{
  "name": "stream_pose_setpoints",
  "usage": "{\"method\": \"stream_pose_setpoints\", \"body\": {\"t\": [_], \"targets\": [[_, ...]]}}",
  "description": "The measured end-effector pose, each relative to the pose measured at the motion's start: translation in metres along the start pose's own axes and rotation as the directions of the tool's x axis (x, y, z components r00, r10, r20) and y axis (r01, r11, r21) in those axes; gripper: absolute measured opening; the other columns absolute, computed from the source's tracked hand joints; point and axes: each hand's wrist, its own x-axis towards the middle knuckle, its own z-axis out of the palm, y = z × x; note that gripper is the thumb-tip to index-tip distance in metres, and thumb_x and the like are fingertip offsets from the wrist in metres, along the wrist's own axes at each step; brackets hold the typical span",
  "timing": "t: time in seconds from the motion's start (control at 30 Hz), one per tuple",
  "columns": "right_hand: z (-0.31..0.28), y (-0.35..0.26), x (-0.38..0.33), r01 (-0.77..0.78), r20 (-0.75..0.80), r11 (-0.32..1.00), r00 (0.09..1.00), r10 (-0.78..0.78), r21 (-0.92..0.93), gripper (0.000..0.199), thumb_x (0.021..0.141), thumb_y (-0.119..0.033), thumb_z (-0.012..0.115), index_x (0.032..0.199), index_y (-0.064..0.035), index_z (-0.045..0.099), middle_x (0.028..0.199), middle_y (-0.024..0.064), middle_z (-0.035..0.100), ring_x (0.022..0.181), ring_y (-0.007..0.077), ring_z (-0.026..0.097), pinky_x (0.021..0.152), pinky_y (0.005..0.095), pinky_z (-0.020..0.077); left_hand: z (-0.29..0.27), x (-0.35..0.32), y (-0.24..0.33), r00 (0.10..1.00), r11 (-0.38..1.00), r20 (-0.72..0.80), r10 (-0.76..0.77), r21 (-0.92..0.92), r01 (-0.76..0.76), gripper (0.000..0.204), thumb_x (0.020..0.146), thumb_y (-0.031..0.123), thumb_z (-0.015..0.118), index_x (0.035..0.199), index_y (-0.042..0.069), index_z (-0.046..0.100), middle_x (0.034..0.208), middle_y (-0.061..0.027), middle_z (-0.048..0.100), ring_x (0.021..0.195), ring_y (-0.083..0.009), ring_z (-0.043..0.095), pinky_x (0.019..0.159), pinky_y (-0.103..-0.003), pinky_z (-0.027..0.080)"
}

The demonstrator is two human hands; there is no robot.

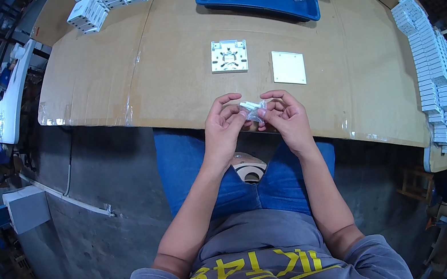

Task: Assembling and packing small electronic components into individual white boxes at a factory workstation.

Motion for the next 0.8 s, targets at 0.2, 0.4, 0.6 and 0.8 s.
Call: {"method": "stream_pose_setpoints", "body": {"t": [0.2, 0.4, 0.6, 0.8], "targets": [[-0.002, 0.01, 0.001, 0.086, 0.033, 0.994, 0.996, -0.084, -0.061, 0.027, 0.097, 0.003, 0.071, 0.123, 0.0014, 0.064, 0.094, 0.005, 0.069, 0.082, 0.0095, 0.069, 0.072, 0.0231, 0.0598, -0.002, 0.001, -0.002, 0.999, 0.999, 0.006, -0.051, -0.008, 0.051, 0.033, 0.1, 0.0, 0.065, 0.133, 0.003, 0.058, 0.108, -0.0086, 0.069, 0.095, -0.0112, 0.068, 0.082, -0.025, 0.056], [-0.002, 0.007, 0.001, 0.104, 0.015, 0.99, 0.995, -0.103, -0.092, 0.022, 0.097, 0.001, 0.073, 0.119, 0.0027, 0.069, 0.097, 0.0054, 0.071, 0.082, 0.009, 0.068, 0.073, 0.0231, 0.0597, -0.006, 0.002, -0.002, 0.998, 0.999, 0.058, -0.024, -0.037, 0.026, 0.04, 0.101, 0.005, 0.067, 0.14, 0.002, 0.057, 0.117, -0.008, 0.068, 0.102, -0.011, 0.065, 0.086, -0.026, 0.055], [-0.006, 0.004, -0.001, 0.1, 0.017, 0.983, 0.995, -0.099, -0.151, 0.024, 0.097, -0.001, 0.074, 0.121, 0.0022, 0.071, 0.096, 0.0041, 0.071, 0.082, 0.008, 0.068, 0.073, 0.0224, 0.0592, -0.01, 0.003, 0.0, 0.991, 0.991, 0.113, -0.074, 0.119, 0.06, 0.037, 0.101, 0.006, 0.07, 0.136, 0.0, 0.062, 0.11, -0.0053, 0.07, 0.097, -0.0079, 0.065, 0.085, -0.024, 0.054], [-0.009, 0.006, 0.0, 0.092, -0.034, 0.973, 0.994, -0.101, -0.211, 0.025, 0.095, -0.002, 0.076, 0.119, 0.0017, 0.073, 0.097, 0.0041, 0.073, 0.083, 0.0085, 0.068, 0.073, 0.0226, 0.0578, -0.015, 0.004, -0.004, 0.996, 0.874, 0.083, 0.024, 0.483, -0.061, 0.028, 0.096, 0.002, 0.073, 0.124, 0.001, 0.07, 0.092, -0.0019, 0.067, 0.08, -0.0042, 0.057, 0.07, -0.022, 0.05]]}}
